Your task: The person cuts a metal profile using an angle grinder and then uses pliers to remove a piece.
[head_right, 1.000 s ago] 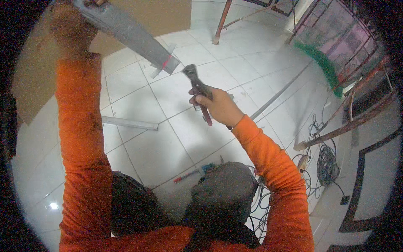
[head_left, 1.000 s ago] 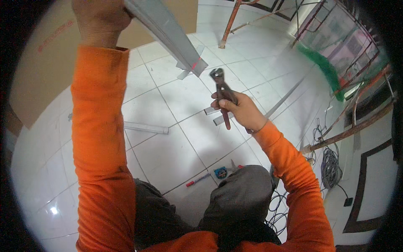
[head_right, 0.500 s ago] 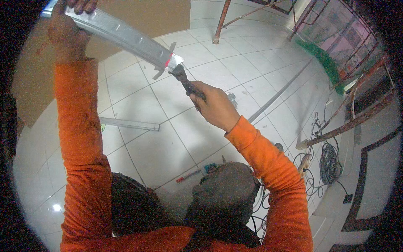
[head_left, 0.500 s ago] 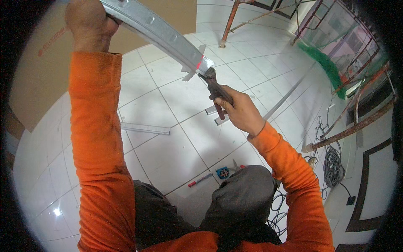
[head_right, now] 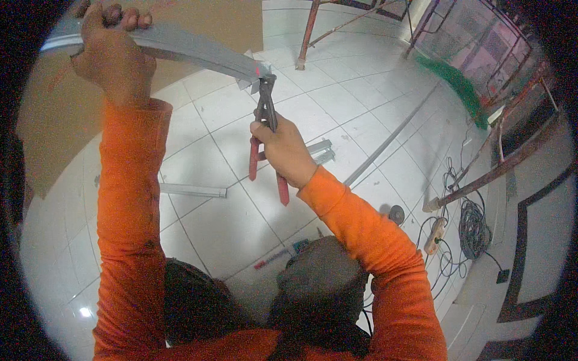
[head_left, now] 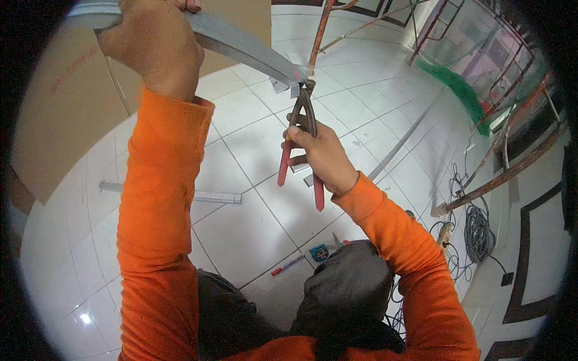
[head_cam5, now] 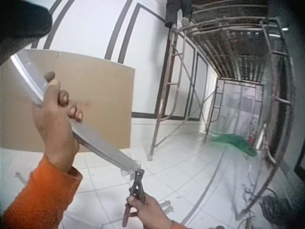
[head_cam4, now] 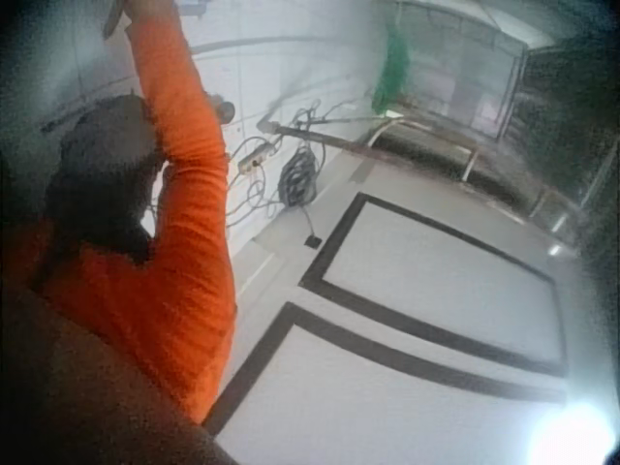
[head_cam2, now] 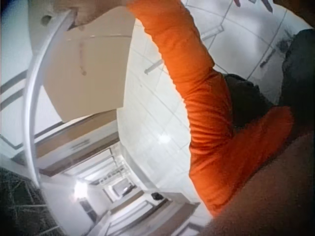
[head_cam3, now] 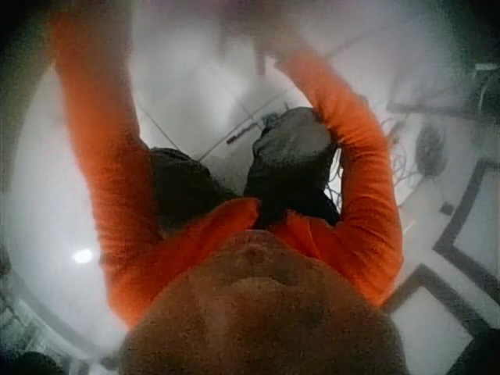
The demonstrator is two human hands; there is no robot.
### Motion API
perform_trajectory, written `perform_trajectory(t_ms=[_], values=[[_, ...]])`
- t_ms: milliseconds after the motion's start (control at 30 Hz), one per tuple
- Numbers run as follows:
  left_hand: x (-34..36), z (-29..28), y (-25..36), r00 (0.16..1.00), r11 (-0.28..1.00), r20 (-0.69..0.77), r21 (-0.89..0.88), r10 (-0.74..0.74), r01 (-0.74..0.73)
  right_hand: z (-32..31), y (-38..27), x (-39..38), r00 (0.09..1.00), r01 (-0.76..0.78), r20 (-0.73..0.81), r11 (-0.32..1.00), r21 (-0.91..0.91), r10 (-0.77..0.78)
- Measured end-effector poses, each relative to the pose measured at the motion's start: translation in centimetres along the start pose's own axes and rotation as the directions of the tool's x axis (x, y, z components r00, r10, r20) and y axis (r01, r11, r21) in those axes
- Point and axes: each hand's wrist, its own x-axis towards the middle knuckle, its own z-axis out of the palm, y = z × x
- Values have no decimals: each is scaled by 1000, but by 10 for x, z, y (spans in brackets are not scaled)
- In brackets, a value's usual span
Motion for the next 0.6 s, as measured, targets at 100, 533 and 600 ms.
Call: perform_trajectory(t_ms=[100, 533, 600], values=[[4, -6, -5, 1000, 997, 5, -80, -12, 13, -15, -5, 13, 999, 45, -3, 989, -138, -46], [-12, -7, -10, 984, 968, 178, -239, -27, 69, -31, -16, 20, 998, -18, -62, 992, -126, 10], [-24, 4, -2, 973, 973, 181, -206, 146, -108, -27, -12, 27, 995, -28, -103, 978, -207, 7]])
